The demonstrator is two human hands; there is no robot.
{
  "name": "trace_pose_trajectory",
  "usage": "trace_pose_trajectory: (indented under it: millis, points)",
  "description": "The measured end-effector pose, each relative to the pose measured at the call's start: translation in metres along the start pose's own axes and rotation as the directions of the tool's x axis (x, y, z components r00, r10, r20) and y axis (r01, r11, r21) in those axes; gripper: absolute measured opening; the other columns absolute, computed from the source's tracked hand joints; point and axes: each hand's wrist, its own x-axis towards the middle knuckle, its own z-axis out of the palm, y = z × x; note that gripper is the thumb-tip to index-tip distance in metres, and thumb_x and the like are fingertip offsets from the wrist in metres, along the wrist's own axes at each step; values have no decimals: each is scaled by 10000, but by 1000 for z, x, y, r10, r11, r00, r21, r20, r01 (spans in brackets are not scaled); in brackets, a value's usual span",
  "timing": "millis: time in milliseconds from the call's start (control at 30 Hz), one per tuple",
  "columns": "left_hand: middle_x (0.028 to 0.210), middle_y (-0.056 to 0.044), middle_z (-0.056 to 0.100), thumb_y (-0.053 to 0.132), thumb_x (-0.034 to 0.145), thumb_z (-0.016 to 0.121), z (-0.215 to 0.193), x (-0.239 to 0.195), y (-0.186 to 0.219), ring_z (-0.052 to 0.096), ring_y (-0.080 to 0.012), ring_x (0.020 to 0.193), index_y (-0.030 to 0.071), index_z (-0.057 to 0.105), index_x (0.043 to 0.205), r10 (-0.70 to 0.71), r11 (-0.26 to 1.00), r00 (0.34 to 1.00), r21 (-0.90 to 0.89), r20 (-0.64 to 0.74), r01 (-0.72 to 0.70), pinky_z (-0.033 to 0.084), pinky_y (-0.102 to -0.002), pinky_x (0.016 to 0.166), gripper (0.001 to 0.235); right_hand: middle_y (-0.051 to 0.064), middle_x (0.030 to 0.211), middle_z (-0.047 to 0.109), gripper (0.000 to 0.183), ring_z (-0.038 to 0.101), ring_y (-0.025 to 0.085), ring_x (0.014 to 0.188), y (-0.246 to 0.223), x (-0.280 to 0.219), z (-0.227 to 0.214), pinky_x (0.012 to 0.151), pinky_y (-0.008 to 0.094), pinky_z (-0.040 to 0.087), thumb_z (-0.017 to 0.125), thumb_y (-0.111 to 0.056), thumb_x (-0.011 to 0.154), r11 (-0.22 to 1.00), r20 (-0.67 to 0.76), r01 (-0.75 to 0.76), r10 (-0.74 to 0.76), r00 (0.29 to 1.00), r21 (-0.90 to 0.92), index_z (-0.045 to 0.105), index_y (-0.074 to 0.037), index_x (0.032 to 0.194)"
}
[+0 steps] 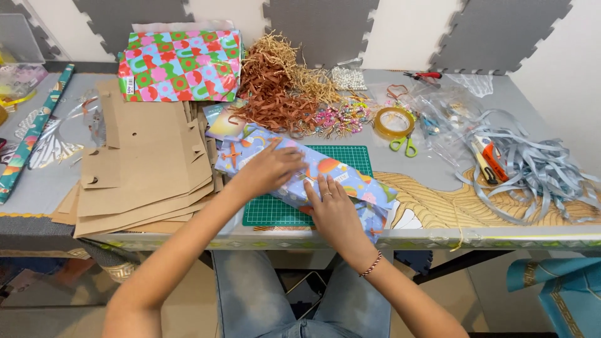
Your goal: The person wraps a small cardboard box in white paper and a blue patterned paper, using scissors to cut tape and securing the paper around the box on a workbench.
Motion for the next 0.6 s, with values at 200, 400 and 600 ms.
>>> trace_pose_trajectory:
  millis: [200,400,600]
  points:
    - [1387,64,681,391,1070,499,36,-19,38,559,-168,1368,302,745,1241,-218,966,943,-196,-252,171,144,-495,1278,313,310,1284,669,471,609,451,1270,17,-3,-61,1111,530,442,587,-309,1008,886,103,-46,-3,995,462,564,-67,1412]
    - [1086,87,782,329,1005,654,26,6,9,746,-194,1132,286,826,961,-82,907,912,-409,-402,-98,168,-670,1259,183,116,1103,676,317,474,347,1304,-53,-77,-114,1074,619,350,526,-494,1079,-586,-627,627,242,740,513,530,-177,1062]
    - [815,-11,809,302,1068,542,42,24,-44,746,-198,1085,167,793,649,-195,715,964,-699,-180,14,73,-508,1298,506,110,1073,674,296,485,339,1222,-60,-129,-143,1027,618,373,540,-472,1085,-486,-586,666,330,740,567,527,-178,1055]
